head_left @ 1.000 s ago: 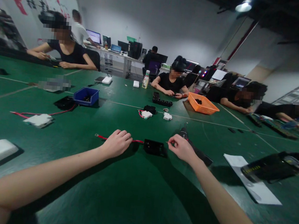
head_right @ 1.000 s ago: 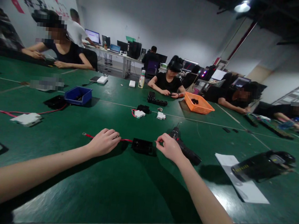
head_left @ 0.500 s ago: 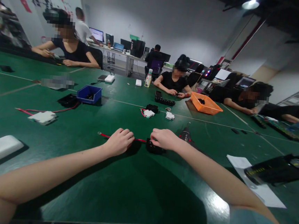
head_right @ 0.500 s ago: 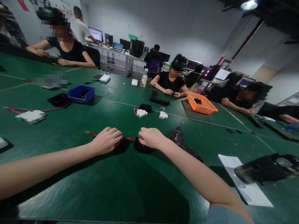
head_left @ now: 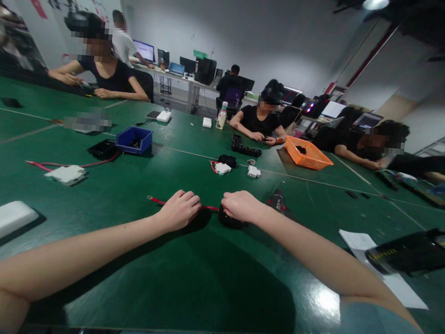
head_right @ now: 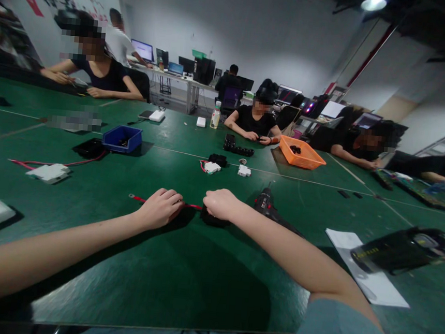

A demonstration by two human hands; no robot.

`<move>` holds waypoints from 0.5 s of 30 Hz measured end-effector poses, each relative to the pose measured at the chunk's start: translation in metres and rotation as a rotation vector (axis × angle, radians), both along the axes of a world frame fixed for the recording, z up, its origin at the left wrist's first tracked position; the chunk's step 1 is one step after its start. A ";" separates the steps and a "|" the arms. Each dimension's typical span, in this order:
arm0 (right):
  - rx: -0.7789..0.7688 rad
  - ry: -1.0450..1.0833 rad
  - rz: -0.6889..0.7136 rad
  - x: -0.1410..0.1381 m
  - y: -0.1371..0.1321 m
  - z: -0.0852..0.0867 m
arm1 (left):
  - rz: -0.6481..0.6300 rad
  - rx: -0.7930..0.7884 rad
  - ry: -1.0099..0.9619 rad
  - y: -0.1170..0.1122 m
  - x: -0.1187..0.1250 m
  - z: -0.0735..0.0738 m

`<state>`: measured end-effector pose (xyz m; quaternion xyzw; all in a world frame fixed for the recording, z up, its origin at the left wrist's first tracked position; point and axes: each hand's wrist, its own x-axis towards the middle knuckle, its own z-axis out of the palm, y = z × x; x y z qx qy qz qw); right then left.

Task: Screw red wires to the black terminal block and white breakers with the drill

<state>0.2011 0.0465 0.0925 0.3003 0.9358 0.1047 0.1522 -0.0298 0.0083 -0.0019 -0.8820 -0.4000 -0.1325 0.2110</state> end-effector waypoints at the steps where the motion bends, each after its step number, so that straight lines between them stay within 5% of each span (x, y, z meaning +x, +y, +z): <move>1: 0.000 -0.001 -0.003 0.000 -0.001 0.002 | 0.000 -0.001 -0.001 0.000 0.000 0.000; 9: 0.004 0.299 -0.241 0.057 -0.017 0.014 | -0.011 0.009 -0.013 -0.001 -0.001 0.002; 15: -0.104 0.814 -0.290 0.096 -0.044 -0.043 | -0.031 0.024 -0.042 0.000 -0.001 0.001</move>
